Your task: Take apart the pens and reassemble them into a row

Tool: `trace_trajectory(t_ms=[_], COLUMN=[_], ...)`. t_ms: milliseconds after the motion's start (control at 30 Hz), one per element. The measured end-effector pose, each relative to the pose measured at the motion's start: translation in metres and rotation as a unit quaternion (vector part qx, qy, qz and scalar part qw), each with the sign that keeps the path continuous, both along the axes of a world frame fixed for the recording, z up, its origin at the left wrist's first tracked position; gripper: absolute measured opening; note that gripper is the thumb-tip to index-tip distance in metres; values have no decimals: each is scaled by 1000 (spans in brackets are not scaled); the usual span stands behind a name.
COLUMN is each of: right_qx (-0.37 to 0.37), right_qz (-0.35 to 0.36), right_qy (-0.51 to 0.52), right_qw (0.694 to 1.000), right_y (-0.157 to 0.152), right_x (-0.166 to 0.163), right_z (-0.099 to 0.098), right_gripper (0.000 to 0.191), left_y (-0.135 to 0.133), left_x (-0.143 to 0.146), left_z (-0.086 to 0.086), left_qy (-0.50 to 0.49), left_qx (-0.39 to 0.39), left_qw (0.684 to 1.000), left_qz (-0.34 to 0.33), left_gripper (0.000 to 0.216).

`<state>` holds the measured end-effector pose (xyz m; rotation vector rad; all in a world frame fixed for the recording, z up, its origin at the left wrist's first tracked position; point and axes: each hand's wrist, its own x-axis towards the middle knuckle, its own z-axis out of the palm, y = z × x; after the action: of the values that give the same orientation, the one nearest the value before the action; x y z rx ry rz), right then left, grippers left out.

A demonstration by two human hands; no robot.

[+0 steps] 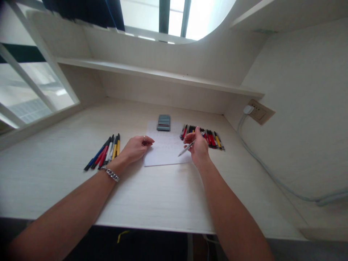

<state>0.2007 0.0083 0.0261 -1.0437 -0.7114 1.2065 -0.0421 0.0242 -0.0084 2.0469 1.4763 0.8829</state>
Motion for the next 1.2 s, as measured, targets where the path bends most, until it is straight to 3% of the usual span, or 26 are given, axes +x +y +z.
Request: trace_trajectory(t_ms=[200,400,500,633,733,867,1200], right_qx=[9,-44,-23,21,-11,-59,9], right_qz=[1,115,86,27,38,73,52], right_qy=[-42,-53,-116,-171,-192,-205,-335], right_qw=[999,991,989,985,981,974,941], right_y=[0,-3,-1,4,7,9,12], right_x=[6,4,0,-4,-4,-2,-7], right_z=[1,1,-8,-20,-24,-28,-41], right_gripper=[58,47,30,29,24,39,29], left_y=[-6,-12,-14,-15,-14,-13,-13], left_x=[4,12,14,14,13,13,13], left_z=[2,3,4,4,4,2,3], left_qy=[25,29,45,59,68,76,79], left_qx=[3,-5,-5,1,5,12,12], left_qw=[1000,999,998,996,995,994,993], left_qz=[-9,-37,-54,-66,-71,-79,-83], left_gripper=[25,27,27,28,29,29,28])
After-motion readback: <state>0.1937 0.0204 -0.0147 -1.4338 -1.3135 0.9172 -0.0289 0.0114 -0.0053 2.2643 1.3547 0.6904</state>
